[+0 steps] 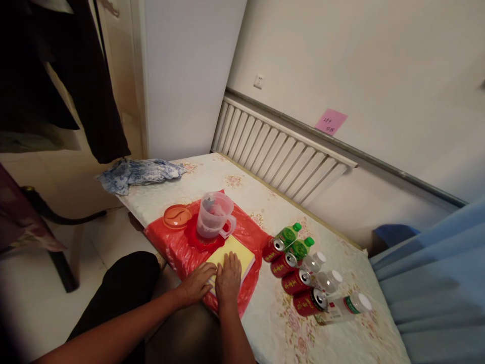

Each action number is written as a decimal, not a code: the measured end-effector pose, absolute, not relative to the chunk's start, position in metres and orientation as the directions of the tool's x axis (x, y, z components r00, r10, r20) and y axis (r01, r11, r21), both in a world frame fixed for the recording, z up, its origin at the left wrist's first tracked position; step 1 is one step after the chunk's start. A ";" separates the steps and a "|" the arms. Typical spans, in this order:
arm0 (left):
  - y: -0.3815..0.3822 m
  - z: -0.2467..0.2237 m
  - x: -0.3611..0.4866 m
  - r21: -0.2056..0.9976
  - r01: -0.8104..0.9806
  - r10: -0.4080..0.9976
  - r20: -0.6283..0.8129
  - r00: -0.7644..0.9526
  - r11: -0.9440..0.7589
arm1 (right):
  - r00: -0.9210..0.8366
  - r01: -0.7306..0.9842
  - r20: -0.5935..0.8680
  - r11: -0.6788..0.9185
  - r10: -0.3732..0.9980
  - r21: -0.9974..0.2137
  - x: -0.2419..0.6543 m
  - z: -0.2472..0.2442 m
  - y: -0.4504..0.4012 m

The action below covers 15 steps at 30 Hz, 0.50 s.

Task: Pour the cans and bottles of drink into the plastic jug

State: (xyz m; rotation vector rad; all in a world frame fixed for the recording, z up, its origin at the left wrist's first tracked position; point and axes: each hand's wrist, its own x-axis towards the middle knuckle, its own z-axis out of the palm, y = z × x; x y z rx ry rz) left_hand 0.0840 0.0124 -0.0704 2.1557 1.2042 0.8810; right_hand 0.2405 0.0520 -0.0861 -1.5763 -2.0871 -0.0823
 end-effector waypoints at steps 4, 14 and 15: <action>0.011 -0.066 0.084 0.702 0.548 0.880 0.259 0.398 -0.455 | -0.187 0.913 0.433 0.319 0.882 -0.256 0.241 -0.087 0.053; 0.008 -0.060 0.073 0.706 0.514 0.865 0.308 0.396 -0.487 | -0.189 0.910 0.446 0.327 0.875 -0.256 0.241 -0.089 0.052; 0.006 -0.058 0.067 0.713 0.513 0.873 0.318 0.370 -0.477 | -0.192 0.910 0.451 0.330 0.872 -0.251 0.241 -0.089 0.052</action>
